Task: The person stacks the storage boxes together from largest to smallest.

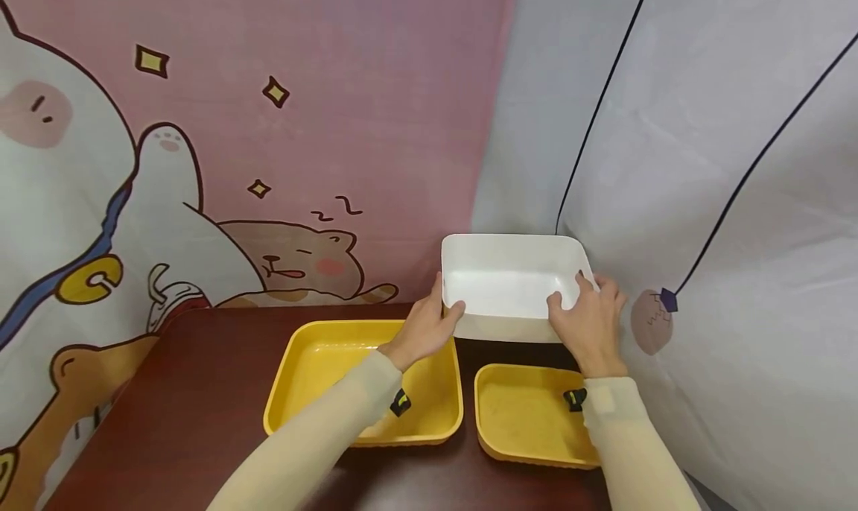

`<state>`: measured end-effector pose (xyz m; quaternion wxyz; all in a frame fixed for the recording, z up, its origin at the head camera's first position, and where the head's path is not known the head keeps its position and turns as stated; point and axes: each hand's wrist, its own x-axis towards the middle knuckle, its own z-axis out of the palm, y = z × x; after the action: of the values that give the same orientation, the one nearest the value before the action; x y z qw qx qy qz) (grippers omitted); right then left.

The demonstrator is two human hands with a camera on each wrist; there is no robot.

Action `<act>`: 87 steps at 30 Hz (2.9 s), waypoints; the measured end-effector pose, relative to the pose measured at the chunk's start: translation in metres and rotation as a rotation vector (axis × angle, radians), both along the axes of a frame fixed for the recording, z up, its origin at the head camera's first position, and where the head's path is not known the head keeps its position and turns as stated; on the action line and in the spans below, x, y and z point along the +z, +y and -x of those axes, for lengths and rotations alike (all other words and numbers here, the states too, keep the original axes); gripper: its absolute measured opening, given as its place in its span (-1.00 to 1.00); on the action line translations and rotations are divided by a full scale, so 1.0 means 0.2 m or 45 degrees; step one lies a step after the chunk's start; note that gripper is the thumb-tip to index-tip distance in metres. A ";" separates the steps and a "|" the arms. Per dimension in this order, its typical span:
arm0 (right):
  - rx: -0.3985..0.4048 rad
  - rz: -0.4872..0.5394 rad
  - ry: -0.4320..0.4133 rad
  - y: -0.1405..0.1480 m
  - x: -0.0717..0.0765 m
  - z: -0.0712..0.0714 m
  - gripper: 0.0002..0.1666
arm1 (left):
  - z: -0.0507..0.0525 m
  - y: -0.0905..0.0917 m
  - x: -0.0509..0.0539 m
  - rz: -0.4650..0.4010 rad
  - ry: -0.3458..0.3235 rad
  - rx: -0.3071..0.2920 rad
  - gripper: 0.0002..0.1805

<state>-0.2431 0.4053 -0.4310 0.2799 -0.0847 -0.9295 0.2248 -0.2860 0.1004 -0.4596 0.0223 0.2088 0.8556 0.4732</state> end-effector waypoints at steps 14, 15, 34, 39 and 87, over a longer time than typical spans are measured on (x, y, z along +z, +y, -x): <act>0.053 0.107 0.023 -0.18 0.06 -0.08 -0.26 | -0.07 -0.20 0.10 0.009 0.033 0.085 0.01; 0.057 0.112 0.029 -0.19 0.06 -0.09 -0.26 | -0.08 -0.22 0.11 0.007 0.047 0.089 0.01; 0.189 0.177 0.098 -0.48 0.07 -0.21 -0.34 | -0.23 -0.55 0.14 0.012 0.131 0.167 -0.10; 0.204 0.177 0.104 -0.54 0.07 -0.23 -0.36 | -0.27 -0.64 0.15 -0.021 0.133 0.162 -0.13; 0.376 0.299 -0.152 -0.97 -0.23 -0.40 -0.40 | -0.54 -1.20 -0.13 0.145 0.056 0.481 -0.28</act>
<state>-0.1627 0.2107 -0.4775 0.1765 0.0072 -0.9142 0.3646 -0.1772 -0.1404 -0.4860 -0.0740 0.0532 0.9052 0.4151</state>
